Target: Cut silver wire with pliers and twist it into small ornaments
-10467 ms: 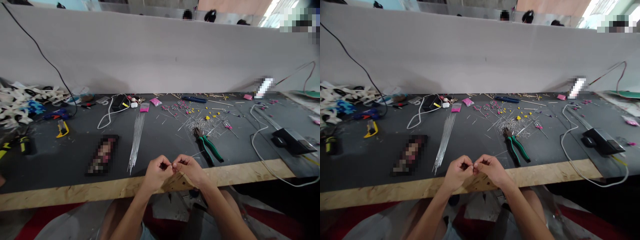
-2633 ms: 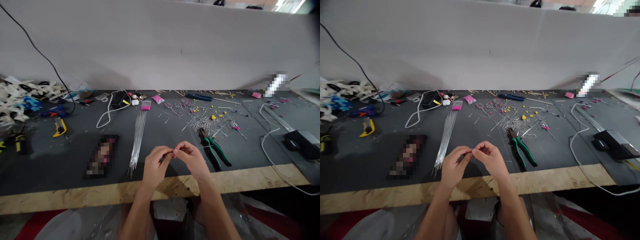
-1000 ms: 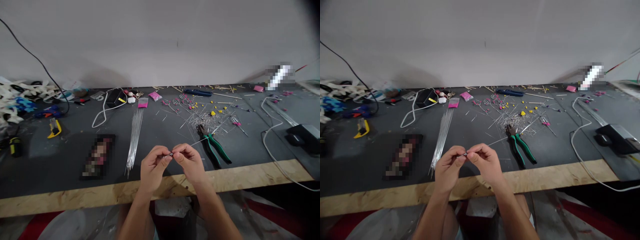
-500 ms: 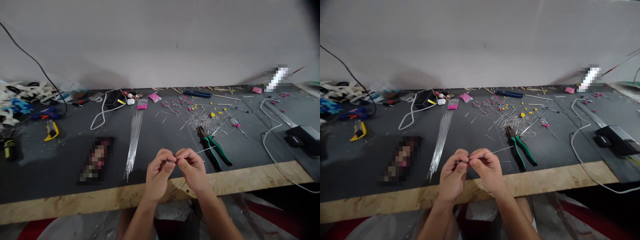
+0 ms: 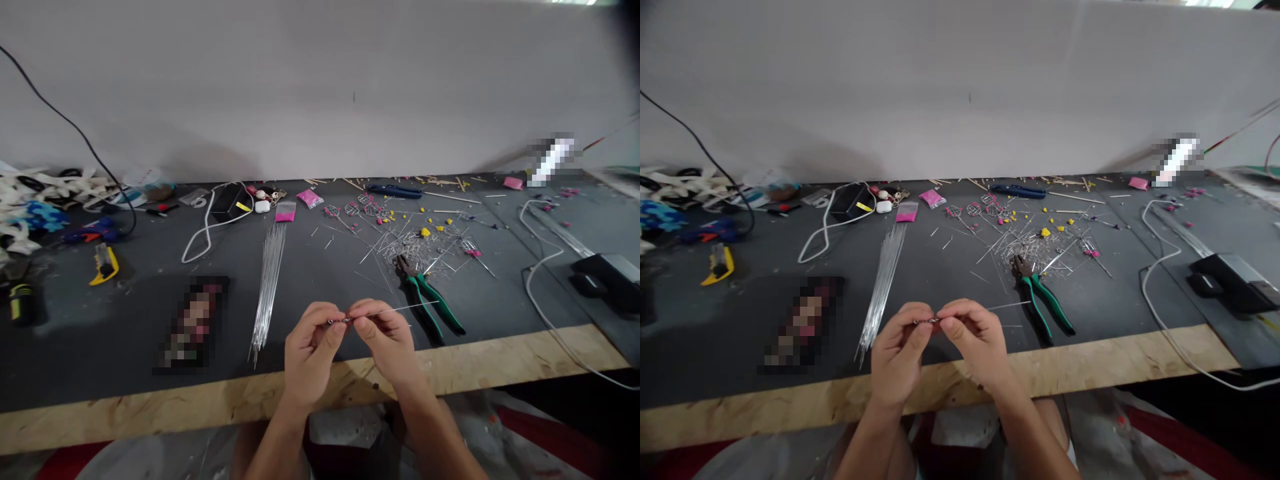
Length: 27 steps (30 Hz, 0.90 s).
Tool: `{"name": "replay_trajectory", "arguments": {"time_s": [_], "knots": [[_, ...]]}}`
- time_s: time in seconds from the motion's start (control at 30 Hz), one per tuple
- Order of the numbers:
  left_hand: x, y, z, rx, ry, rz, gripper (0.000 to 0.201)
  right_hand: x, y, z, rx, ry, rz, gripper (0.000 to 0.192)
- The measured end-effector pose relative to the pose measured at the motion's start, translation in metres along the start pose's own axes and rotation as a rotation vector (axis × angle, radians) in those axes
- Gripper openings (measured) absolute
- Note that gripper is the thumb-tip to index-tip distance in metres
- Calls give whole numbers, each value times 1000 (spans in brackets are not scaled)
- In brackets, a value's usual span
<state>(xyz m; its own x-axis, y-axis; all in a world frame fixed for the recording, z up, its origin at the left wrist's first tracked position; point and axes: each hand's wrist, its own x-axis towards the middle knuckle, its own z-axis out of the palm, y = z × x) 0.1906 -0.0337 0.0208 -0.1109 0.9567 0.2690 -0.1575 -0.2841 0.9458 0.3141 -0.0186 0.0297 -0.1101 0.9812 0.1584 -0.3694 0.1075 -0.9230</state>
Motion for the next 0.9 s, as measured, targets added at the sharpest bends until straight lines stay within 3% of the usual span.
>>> {"name": "replay_trajectory", "arguments": {"time_s": [0.23,0.37,0.57,0.9], "knots": [[5,5,-10,353,-79,174,7,1,5,-7,-101,-26,108,6],[5,2,-13,355,-110,35,5,3,7,-13,-275,-71,158,12],[5,0,-10,240,-148,-262,17,6,9,-18,-389,-106,69,11],[5,3,-11,300,-201,-255,16,5,7,-17,-309,-120,133,13]]}}
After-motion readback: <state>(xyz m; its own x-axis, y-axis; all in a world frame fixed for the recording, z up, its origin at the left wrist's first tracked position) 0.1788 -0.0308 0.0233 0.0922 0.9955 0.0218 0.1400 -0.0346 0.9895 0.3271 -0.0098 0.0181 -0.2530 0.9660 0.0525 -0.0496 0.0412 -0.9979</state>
